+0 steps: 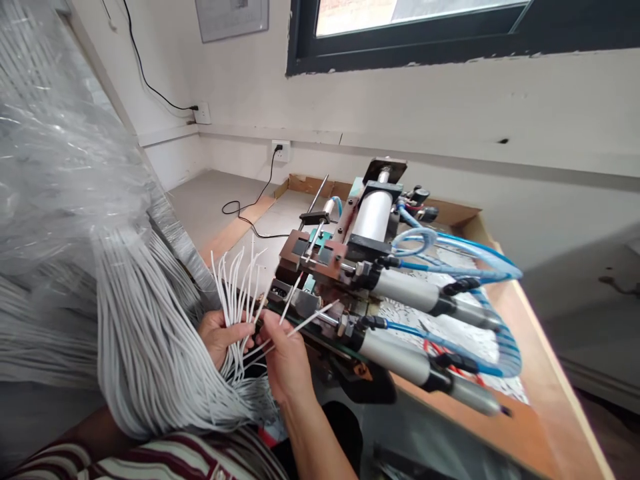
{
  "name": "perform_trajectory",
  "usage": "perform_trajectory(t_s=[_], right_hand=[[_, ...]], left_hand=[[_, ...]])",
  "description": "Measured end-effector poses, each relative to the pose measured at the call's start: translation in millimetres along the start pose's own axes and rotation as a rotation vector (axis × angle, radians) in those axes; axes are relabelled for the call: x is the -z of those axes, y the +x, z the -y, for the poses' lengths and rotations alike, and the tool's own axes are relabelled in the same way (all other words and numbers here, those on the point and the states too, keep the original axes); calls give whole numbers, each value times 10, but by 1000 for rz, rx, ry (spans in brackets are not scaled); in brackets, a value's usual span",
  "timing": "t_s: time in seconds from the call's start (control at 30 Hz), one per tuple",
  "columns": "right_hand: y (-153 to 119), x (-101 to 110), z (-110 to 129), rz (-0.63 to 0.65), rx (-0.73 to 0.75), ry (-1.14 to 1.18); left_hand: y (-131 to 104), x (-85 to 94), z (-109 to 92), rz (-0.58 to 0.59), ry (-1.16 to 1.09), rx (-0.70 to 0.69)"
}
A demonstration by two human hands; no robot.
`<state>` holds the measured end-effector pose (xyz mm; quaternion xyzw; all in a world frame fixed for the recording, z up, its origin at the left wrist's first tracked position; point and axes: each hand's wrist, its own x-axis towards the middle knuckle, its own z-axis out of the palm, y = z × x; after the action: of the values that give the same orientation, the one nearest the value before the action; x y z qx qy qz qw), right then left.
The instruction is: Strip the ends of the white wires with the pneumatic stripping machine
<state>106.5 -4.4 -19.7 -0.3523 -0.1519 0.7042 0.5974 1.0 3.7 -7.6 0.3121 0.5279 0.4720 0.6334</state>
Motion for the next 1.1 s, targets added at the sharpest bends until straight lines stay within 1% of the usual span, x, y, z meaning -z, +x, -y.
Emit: perform_trajectory(t_s=[0.07,0.13,0.2,0.27,0.33,0.47,0.53,0.6,0.73,0.77,0.8,0.9,0.97,1.03,1.1], right_hand=[[-33,-7,-28,-6,65,-84],[-59,5,-55,-89,139,-109],[-76,34,-74,-174,177,-88],[-84,70,-81,-222,179,-61],[-84,101,-77,-243,160,-47],[-61,131,-48,-266,133,-38],[-42,125,-29,-246,141,-33],[-25,106,-12,-189,125,-26],[-20,61,-14,-24,-23,-80],[-27,56,-26,-10,-34,-107],[-35,55,-39,-16,-16,-129],[-59,65,-74,-106,160,-134],[-59,73,-76,-170,242,-97],[-39,74,-58,-231,257,-44],[-3,70,-24,-283,229,7]], left_hand=[[-11,6,-6,31,27,0],[-18,10,-10,48,43,-11],[-18,10,-9,30,32,-27],[-12,7,-3,-5,14,-28],[-2,4,6,-31,9,-14],[21,2,21,-32,25,10],[29,2,25,-30,27,20],[30,2,25,-21,25,29],[19,8,8,38,26,32],[16,11,2,50,28,24],[14,13,-4,57,30,13],[10,16,-10,48,28,-32],[9,10,-3,23,15,-48],[8,-1,8,-4,-1,-44],[5,-11,16,-22,-13,-36]])
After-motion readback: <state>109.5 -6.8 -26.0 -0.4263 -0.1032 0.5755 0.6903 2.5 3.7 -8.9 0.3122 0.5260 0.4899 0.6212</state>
